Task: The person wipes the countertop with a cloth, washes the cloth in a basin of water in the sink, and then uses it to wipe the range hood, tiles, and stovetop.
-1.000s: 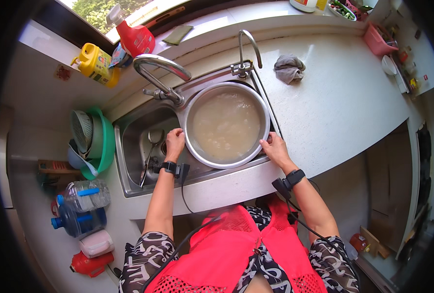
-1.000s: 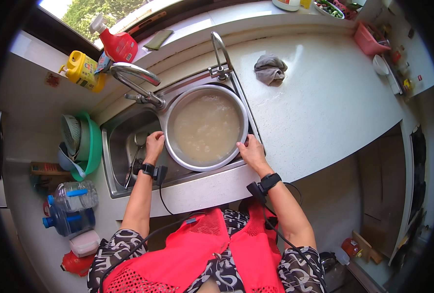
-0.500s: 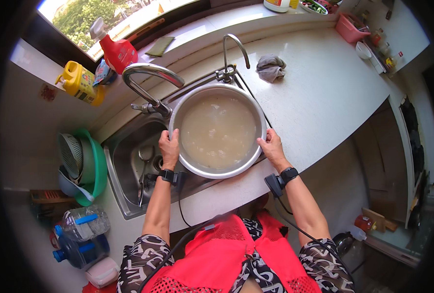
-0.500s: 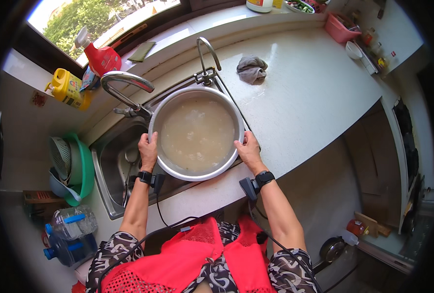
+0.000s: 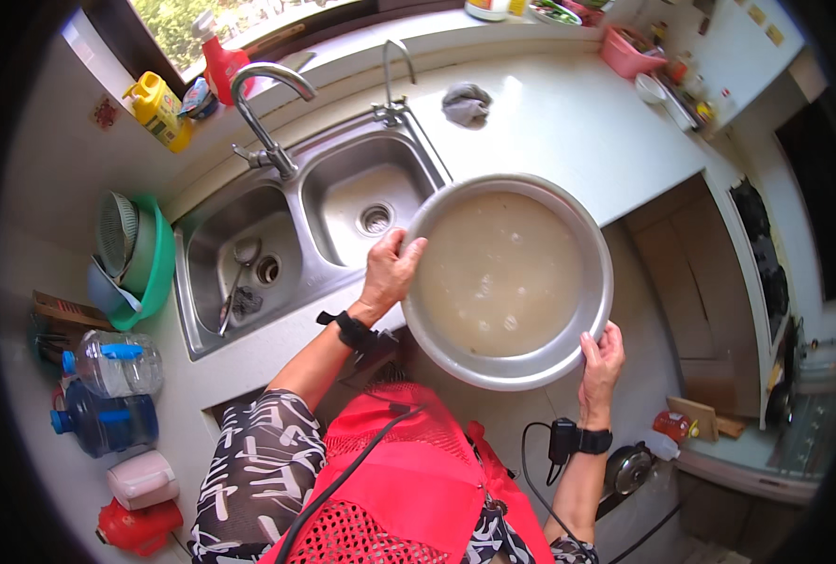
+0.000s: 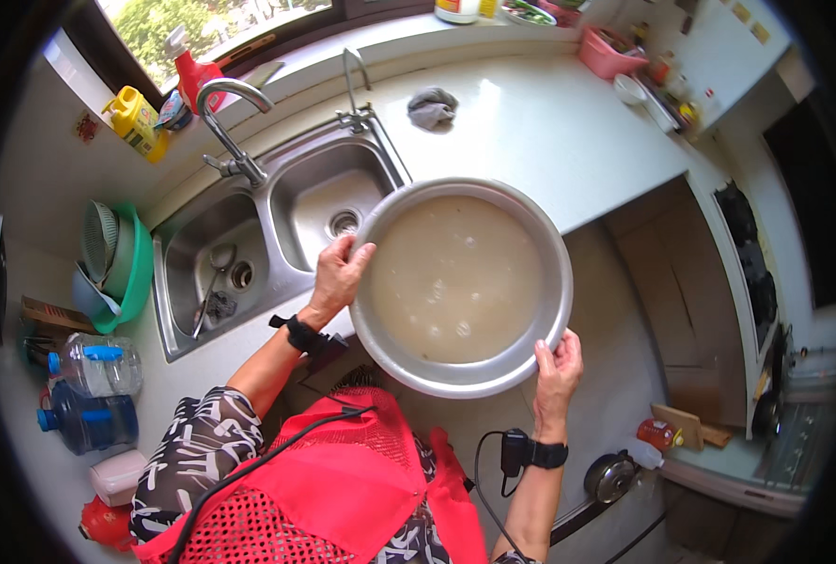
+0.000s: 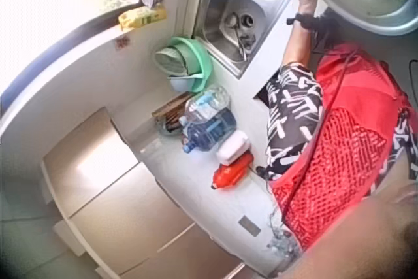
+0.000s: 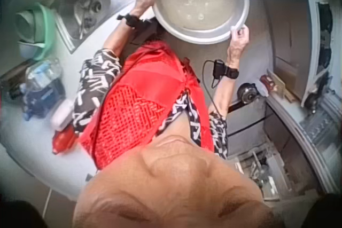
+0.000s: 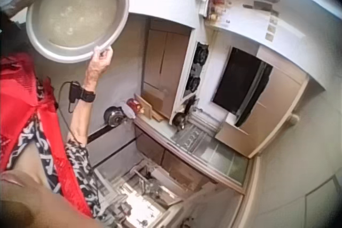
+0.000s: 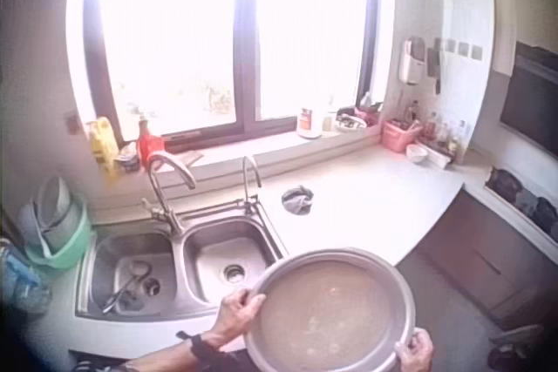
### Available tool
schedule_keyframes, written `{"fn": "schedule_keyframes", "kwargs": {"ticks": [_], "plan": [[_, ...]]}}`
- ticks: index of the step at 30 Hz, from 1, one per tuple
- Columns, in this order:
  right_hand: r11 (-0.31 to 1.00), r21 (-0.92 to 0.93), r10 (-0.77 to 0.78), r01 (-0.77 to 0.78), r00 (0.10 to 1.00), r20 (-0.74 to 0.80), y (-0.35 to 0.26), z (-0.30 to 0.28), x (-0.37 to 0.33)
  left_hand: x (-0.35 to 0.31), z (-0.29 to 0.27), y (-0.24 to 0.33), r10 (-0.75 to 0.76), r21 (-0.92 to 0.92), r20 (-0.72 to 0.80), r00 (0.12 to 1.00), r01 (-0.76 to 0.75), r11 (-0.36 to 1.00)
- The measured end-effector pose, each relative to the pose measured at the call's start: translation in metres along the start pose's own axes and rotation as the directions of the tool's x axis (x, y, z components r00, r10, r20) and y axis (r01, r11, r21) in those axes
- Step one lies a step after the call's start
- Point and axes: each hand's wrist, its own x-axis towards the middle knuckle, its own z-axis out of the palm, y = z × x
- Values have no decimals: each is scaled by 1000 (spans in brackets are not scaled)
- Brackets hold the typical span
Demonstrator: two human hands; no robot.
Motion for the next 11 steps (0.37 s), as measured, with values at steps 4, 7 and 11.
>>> {"fn": "schedule_keyframes", "kwargs": {"ticks": [4, 7, 11], "plan": [[1000, 5, -9, 10, 981, -195, 3, -101, -89, -70, 75, 31, 73, -3, 182, 981, -74, 997], [1000, 18, 8, -1, 919, -394, 14, -176, -163, -130, 140, 67, 73, 39, 350, 934, -93, 995], [999, 6, 40, -46, 784, -620, 26, -261, -278, -210, 225, 92, 52, -146, 573, 818, 40, 988]]}}
